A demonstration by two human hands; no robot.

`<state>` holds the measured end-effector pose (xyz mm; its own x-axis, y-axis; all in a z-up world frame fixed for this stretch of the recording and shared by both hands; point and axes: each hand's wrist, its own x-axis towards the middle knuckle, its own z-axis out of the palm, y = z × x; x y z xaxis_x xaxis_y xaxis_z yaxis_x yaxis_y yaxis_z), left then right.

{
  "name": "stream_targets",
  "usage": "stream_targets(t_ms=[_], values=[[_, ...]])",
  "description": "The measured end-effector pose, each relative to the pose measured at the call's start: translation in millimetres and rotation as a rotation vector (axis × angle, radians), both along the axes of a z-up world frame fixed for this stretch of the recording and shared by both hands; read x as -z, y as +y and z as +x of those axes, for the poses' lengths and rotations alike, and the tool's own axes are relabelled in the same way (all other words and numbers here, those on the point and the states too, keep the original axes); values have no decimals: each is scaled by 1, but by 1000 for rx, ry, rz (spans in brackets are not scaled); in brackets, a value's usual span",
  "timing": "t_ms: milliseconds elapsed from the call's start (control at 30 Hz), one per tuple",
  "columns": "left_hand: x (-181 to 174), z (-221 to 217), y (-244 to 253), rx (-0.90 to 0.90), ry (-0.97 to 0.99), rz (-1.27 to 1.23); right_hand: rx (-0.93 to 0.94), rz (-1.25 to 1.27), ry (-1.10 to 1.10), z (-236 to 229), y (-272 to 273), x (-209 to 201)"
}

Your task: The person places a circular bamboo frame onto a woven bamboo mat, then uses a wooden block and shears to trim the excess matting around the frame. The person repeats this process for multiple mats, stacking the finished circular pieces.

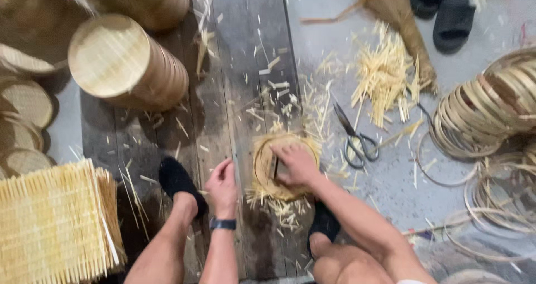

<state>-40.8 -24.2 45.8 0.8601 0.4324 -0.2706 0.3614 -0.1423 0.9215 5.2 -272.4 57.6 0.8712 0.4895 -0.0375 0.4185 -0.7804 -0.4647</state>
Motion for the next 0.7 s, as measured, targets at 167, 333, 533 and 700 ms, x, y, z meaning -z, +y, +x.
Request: stream_targets(t_ms=[167,333,533,700], values=[[-16,-6,-71,301,50,287,596,511,181,-5,-83,42],[-4,4,-130,539,201,630,1001,-197,116,-38,-203,108],[-17,24,-139,791,335,789,979,-105,199,-75,-226,146],[-32,31,-127,937,191,889,819,-492,325,-58,-220,133]])
